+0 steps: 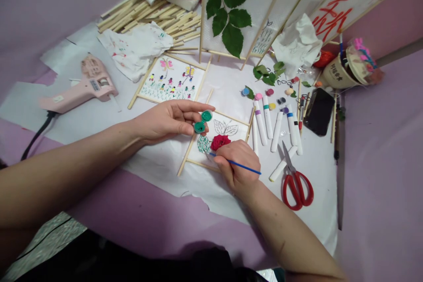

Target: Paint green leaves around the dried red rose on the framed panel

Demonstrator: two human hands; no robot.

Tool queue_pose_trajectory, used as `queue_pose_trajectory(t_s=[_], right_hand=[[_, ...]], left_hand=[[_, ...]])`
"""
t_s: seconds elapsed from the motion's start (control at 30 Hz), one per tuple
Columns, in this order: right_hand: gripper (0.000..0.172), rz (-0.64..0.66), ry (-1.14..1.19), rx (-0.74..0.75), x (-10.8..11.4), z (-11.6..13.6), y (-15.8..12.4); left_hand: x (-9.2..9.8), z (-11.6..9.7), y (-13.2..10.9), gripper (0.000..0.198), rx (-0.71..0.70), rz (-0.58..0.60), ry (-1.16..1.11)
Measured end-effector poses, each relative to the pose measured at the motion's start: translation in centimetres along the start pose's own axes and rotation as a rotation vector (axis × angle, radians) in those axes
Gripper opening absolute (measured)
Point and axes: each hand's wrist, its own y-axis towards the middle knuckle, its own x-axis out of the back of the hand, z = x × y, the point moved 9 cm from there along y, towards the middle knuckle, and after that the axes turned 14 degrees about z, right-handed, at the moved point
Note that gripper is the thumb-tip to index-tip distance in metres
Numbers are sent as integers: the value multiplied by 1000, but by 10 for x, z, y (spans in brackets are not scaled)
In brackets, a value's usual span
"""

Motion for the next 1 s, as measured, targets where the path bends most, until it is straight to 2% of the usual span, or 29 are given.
queue_pose_trajectory(t_s=[0.13,0.3,0.47,0.63,1.0], right_hand=[[13,-36,27,10,2,-1,-3],[15,-4,11,3,0,0,-1],[15,-39,15,11,3,0,-3],[17,0,1,4,0,0,-1],[18,-29,27,17,3,1,-1]], left_hand=[[0,0,0,55,-5,8,-4],[0,1,0,56,0,1,-6],[0,1,0,56,5,-4,0],[1,1,0,57,3,-8,0],[-2,-3,0,53,-11,-3,2]])
